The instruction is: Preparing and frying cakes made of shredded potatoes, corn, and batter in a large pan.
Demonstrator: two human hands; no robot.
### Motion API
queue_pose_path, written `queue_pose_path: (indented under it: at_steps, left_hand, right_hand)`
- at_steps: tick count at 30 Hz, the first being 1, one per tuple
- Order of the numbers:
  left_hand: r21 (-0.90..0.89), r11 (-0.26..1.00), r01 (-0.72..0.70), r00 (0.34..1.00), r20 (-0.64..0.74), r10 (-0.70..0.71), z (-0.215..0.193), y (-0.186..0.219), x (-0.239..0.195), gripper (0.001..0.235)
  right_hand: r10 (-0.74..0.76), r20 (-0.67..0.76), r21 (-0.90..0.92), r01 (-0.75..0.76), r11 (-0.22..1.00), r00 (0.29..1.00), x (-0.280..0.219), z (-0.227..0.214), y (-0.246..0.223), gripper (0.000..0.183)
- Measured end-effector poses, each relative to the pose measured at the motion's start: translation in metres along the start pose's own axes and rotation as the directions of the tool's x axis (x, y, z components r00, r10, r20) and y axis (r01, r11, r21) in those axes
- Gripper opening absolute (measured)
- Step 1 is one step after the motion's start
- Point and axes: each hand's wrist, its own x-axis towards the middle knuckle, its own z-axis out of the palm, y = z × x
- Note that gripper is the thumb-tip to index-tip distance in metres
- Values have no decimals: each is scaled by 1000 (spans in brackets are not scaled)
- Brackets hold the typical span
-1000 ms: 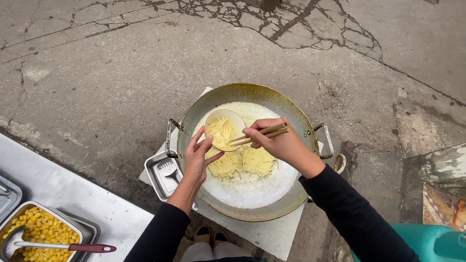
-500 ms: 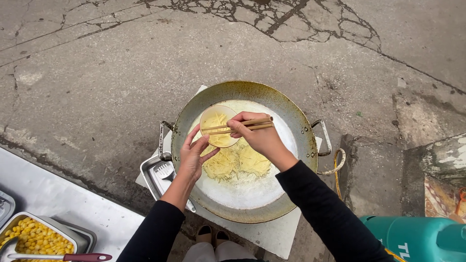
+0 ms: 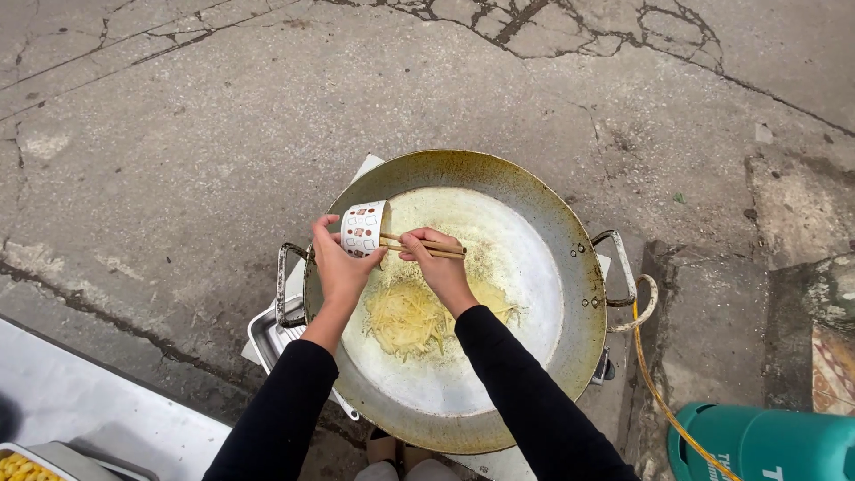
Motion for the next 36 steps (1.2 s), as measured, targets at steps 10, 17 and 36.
queue_pose_path:
  at_steps: [10, 17, 36]
  left_hand:
    - [136, 985, -109, 994, 3, 110, 17, -5, 6, 98]
    - [92, 983, -160, 986, -27, 163, 2, 0, 4, 93]
    - [29, 976, -215, 960, 189, 205, -5, 6, 22, 77]
  right_hand:
    - [91, -59, -22, -93, 995, 994, 19, -7, 44, 18]
    - [116, -148, -56, -125, 991, 982, 12, -13, 33, 20]
    - [56, -168, -87, -71, 994, 984, 16, -6, 17, 21]
